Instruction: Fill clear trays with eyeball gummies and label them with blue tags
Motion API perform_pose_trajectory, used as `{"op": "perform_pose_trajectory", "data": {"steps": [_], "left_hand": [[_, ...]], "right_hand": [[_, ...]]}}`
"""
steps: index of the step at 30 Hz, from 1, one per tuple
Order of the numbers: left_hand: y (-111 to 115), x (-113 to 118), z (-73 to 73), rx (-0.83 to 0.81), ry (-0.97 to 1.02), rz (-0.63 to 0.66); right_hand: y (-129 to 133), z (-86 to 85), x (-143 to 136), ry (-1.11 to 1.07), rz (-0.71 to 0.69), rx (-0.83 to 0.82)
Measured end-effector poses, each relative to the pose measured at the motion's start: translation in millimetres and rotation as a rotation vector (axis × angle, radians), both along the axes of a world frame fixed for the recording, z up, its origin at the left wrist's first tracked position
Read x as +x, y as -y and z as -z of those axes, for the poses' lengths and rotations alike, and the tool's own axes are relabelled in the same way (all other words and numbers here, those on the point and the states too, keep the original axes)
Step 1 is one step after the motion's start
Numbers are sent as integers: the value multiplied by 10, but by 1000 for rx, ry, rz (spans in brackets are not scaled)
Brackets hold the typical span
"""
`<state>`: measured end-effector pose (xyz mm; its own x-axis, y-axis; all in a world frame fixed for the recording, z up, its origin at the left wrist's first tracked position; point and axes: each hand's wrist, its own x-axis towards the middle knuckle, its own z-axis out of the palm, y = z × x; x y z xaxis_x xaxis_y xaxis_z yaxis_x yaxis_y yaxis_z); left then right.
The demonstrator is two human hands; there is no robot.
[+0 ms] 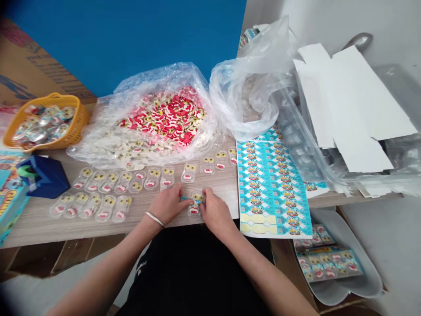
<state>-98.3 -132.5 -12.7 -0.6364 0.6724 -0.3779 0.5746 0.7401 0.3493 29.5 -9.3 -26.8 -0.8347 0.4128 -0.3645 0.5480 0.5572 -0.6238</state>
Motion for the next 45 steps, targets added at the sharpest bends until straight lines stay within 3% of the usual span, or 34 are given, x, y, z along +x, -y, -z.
{"op": "perform_pose_trajectory", "data": {"steps": [3, 6, 9, 12, 14, 16, 22, 28, 33, 40, 45], "left_hand": [[337, 143, -85, -91, -70, -85], [795, 383, -56, -51, 74, -270], [1097, 664, 86, 244, 505, -664], [1128, 874, 247, 654, 889, -1100], [1070, 939, 308, 809, 988, -1241], [1019, 958, 311, 884, 1019, -1296], [1018, 950, 155, 952, 1081, -1301], [934, 892, 28, 977, 1115, -1181], [746, 758, -124, 997, 1154, -1047], [507, 626, -267, 1060, 1202, -951], [370, 579, -333, 1087, 1210, -946]], "right_hand": [[55, -38, -5, 30, -55, -5], [192, -63, -24, 40, -105, -19], [401, -71, -65, 39, -201, -61], [593, -57, -107, 18, -306, -76], [658, -39, -131, 0, -334, -91], [663, -22, -149, -28, -329, -133], [551, -22, -113, -86, -238, -403], [450, -29, 11, -174, -79, -607], [285, -125, 26, -108, -43, -866], [104, -318, -7, -216, 7, -993], [43, -385, -37, -315, 78, -960]]}}
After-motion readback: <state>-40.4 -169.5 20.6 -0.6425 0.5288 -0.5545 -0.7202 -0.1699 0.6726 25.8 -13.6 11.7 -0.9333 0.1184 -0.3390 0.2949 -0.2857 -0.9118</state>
